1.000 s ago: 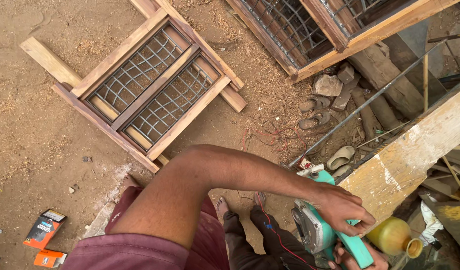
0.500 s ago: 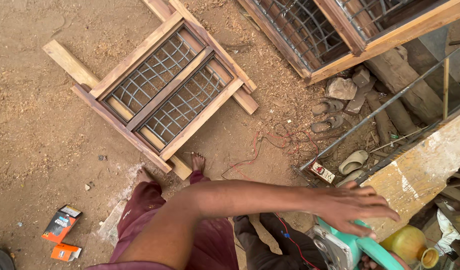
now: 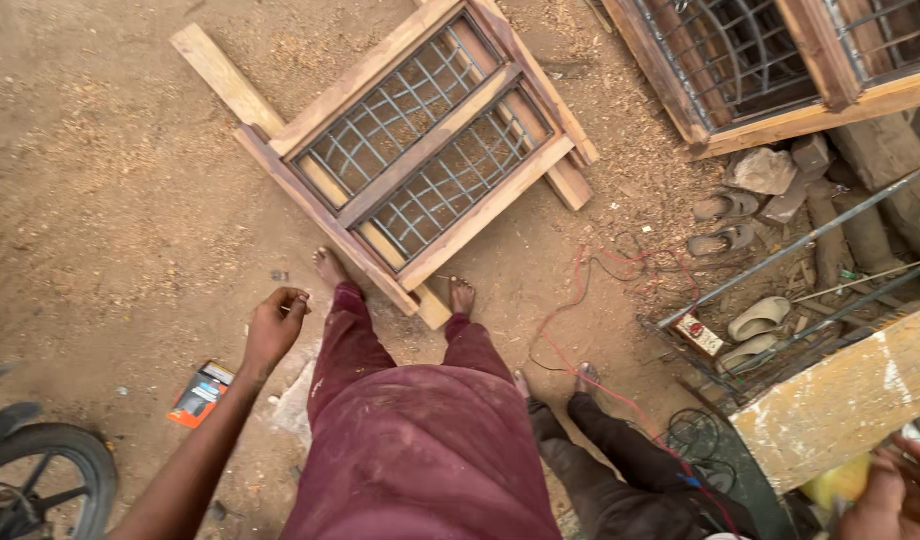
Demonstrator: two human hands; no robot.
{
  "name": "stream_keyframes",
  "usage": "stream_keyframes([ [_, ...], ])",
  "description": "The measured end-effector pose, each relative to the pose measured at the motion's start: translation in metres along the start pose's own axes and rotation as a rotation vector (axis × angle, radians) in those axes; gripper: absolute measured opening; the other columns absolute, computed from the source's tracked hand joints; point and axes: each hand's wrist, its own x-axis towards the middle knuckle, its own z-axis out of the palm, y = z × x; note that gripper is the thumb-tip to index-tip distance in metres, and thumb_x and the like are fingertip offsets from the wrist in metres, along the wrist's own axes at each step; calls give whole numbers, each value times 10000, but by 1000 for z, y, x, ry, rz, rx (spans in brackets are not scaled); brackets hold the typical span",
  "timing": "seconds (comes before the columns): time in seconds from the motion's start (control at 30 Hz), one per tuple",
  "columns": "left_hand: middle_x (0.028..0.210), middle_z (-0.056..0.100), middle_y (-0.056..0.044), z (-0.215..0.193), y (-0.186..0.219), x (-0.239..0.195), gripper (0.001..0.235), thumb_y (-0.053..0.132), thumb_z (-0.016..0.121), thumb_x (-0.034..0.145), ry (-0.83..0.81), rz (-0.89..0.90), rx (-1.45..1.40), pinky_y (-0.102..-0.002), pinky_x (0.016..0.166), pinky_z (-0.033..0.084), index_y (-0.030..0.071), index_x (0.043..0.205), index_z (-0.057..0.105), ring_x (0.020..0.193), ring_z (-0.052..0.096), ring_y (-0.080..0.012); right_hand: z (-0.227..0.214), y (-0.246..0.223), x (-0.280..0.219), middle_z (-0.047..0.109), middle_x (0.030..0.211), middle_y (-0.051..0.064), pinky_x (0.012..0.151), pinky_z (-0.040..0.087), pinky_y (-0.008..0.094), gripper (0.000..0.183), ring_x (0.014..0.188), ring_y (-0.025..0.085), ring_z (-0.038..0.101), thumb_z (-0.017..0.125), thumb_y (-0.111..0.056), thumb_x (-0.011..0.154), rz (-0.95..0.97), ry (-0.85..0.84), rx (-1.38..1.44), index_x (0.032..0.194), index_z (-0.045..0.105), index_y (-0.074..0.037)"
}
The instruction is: The person uses a handheld electric planer to smooth the edges of a wooden frame with a metal grille. They then reposition the frame and use an angle grinder with a sanding disc to further smooth the wooden surfaces.
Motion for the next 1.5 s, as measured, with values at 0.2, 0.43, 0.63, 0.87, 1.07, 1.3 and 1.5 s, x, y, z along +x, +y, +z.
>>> stream_keyframes([
  [0.2,879,758,-108,-71,-39,33,192,129,597,1014,82,132,-223,-293,704,549,0,1114,696,772,704,-131,166,-176,30,729,1136,159,906,541,367,319,1008,256,708,726,-79,959,-727,-305,-232,1273,693,-30],
  [0.43,897,739,-70,-81,14,110,183,107,584,1031,-63,135,-417,-261,706,526,-5,1120,698,790,663,-128,285,-234,-11,759,1131,117,829,571,389,362,926,242,750,681,-122,856,-467,-729,-261,1218,690,-104],
  [0.63,935,742,-55,-90,38,186,182,96,563,1031,-209,98,-405,-260,724,533,-2,1118,688,833,681,-124,340,-246,-8,752,1090,121,781,587,390,371,893,251,739,665,-132,860,-285,-859,-228,1230,666,-103],
  [0.87,917,731,-76,-92,110,323,195,102,568,1025,-244,52,-261,-285,706,540,-5,1125,697,822,680,-145,438,-242,45,761,1055,100,779,580,372,337,857,241,746,653,-165,898,-24,-956,-222,1232,656,-117],
  [1.07,933,737,-115,-104,219,399,194,114,584,1046,-225,16,-112,-308,728,554,-13,1141,696,828,682,-179,504,-276,91,768,1026,95,795,562,337,292,868,192,720,659,-135,919,107,-1053,-3,1208,676,-101],
  [1.3,1022,739,-116,-147,309,453,200,101,600,1032,-109,198,177,-347,772,547,1,1187,677,902,691,-209,524,-280,148,719,1017,52,826,528,279,277,900,120,641,616,-40,958,320,-643,436,1229,672,-61],
  [1.5,1020,733,-150,-147,394,515,157,54,626,1020,-149,492,433,-386,739,552,-3,1155,684,864,704,-252,543,-242,95,735,1008,53,793,555,287,274,910,115,662,582,-8,945,574,-297,672,1202,669,-42],
])
